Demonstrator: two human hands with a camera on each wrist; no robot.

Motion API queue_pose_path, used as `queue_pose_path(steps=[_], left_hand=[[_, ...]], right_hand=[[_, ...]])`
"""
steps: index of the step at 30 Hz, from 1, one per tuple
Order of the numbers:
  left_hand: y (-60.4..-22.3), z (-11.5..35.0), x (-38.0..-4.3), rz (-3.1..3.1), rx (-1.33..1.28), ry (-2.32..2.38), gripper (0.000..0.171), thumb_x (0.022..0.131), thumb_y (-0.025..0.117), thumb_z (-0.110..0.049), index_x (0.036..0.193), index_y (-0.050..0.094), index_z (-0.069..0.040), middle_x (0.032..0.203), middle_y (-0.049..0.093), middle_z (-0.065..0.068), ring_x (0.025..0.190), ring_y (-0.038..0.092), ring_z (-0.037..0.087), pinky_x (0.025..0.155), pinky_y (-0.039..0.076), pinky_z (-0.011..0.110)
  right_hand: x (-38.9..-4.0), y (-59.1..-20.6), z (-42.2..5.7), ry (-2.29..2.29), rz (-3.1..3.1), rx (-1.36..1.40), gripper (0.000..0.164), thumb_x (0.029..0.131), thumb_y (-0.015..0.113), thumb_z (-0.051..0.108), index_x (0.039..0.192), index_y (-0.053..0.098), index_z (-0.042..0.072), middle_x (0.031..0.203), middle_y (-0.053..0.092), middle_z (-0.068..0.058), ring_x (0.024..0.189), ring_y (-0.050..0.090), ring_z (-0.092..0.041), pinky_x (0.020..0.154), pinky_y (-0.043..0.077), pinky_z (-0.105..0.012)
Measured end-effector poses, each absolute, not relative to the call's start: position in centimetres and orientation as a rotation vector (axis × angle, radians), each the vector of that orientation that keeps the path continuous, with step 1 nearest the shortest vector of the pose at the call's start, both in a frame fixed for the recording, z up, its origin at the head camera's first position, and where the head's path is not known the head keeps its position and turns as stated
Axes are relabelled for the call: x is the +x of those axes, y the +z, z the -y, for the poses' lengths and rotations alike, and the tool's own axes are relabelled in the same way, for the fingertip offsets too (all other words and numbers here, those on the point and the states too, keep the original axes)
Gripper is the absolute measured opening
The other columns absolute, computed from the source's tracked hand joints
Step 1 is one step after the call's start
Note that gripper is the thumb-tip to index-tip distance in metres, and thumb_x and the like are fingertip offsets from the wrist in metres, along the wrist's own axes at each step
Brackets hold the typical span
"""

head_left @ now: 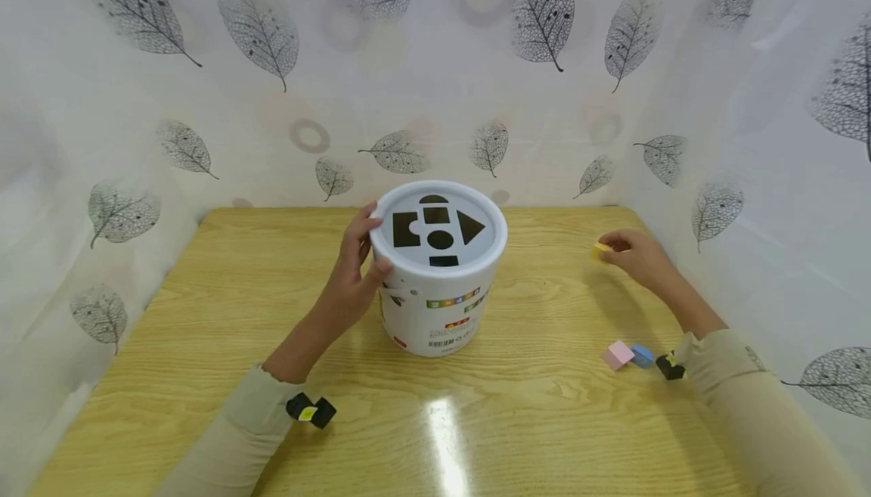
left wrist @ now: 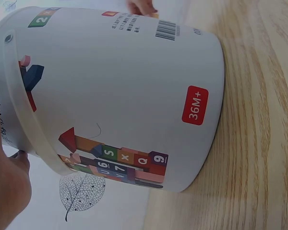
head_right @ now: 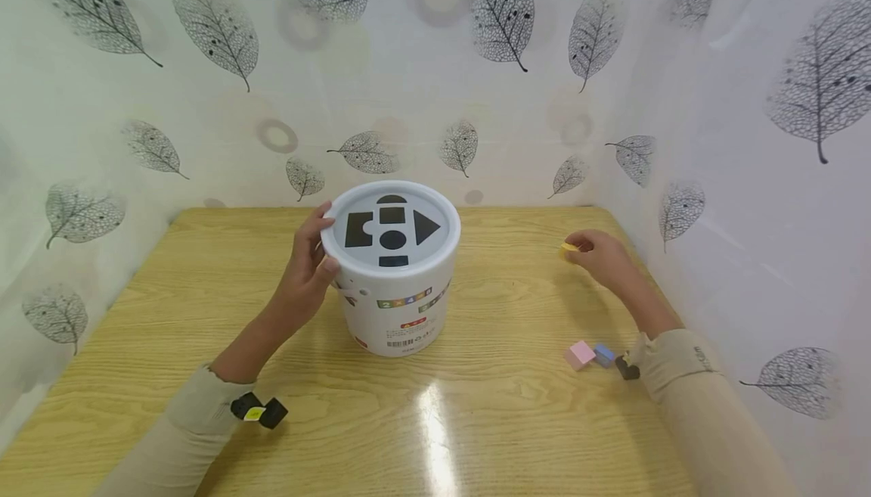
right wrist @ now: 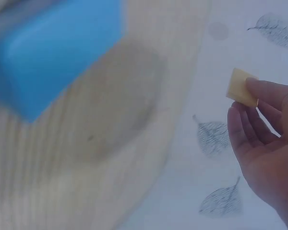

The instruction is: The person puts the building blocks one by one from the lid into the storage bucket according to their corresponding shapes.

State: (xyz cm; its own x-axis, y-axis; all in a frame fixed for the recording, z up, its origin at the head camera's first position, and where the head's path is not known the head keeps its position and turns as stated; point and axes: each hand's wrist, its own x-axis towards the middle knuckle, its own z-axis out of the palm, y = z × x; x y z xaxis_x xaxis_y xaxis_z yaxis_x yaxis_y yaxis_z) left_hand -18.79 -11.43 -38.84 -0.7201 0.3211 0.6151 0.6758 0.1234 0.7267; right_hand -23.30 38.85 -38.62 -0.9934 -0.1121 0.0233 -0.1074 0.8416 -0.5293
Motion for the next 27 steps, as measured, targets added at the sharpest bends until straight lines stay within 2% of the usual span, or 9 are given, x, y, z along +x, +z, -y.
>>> queue_pose_path(steps=[6,9,11,13,17,19,27], left_hand=[[-38.8,11.5,-18.8,2.11,-0.968,-1.642,0.075,0.099,0.045,-0.063,0.15,0.024,-0.014,0.168,0.008,0.003,0.154,0.02,0.025,0.123,0.023,0.055],[-38.8,11.4,-18.8,2.11,-0.969,-1.649,0.074,0.099,0.046,-0.063,0.15,0.024,-0.014,0.168,0.009,0.002,0.154,0.02,0.025,0.122,0.023,0.055],[-38.8,11.4,-18.8,2.111,-0.97,-1.651,0.074,0.099,0.046,-0.063,0.15,0.024,-0.014,0.168,0.009,0.002,0.154,0.02,0.025,0.122,0.023,0.055],[-38.8,11.4,-18.8,2.109,-0.97,-1.651,0.074,0.099,0.046,-0.063,0.15,0.025,-0.014,0.168,0.009,0.002,0.154,0.02,0.025,0.122,0.024,0.055],[-38.8,11.4,-18.8,2.111,-0.966,-1.643,0.074,0.099,0.046,-0.063,0.15,0.025,-0.014,0.168,0.009,0.003,0.154,0.021,0.025,0.122,0.024,0.054],[-38.8,11.4,-18.8,2.116,-0.963,-1.637,0.075,0.098,0.046,-0.064,0.15,0.025,-0.014,0.168,0.009,0.002,0.153,0.021,0.026,0.123,0.025,0.053],[-38.9,11.6,-18.9,2.128,-0.961,-1.632,0.073,0.099,0.045,-0.063,0.15,0.025,-0.015,0.168,0.009,0.001,0.154,0.021,0.025,0.124,0.025,0.05]], right_hand=[[-22.6,-36.1,-35.5,-0.878,-2.991,-0.29,0.041,0.101,0.063,0.026,0.133,0.059,0.0,0.128,0.058,-0.023,0.116,0.057,-0.039,0.093,0.052,-0.056],[-22.4,-35.2,-34.1,-0.894,-3.0,-0.354,0.041,0.102,0.063,0.027,0.132,0.06,0.001,0.126,0.061,-0.02,0.114,0.057,-0.035,0.095,0.052,-0.052],[-22.3,-34.5,-33.2,-0.92,-3.011,-0.406,0.04,0.101,0.064,0.027,0.131,0.061,0.001,0.125,0.062,-0.018,0.113,0.058,-0.032,0.095,0.053,-0.043],[-22.2,-33.8,-32.2,-0.948,-3.01,-0.45,0.039,0.101,0.064,0.027,0.131,0.062,0.002,0.126,0.061,-0.016,0.113,0.058,-0.03,0.091,0.052,-0.028],[-22.0,-32.3,-30.3,-1.006,-3.006,-0.554,0.036,0.101,0.064,0.025,0.13,0.063,0.004,0.126,0.06,-0.013,0.114,0.058,-0.028,0.084,0.045,-0.009],[-22.0,-31.5,-29.3,-1.016,-3.011,-0.603,0.035,0.101,0.064,0.025,0.129,0.064,0.005,0.126,0.061,-0.012,0.114,0.058,-0.027,0.083,0.045,-0.006],[-22.3,-28.2,-25.8,-1.1,-3.003,-0.709,0.03,0.1,0.065,0.021,0.127,0.067,0.006,0.125,0.063,-0.009,0.112,0.059,-0.023,0.084,0.047,-0.009]])
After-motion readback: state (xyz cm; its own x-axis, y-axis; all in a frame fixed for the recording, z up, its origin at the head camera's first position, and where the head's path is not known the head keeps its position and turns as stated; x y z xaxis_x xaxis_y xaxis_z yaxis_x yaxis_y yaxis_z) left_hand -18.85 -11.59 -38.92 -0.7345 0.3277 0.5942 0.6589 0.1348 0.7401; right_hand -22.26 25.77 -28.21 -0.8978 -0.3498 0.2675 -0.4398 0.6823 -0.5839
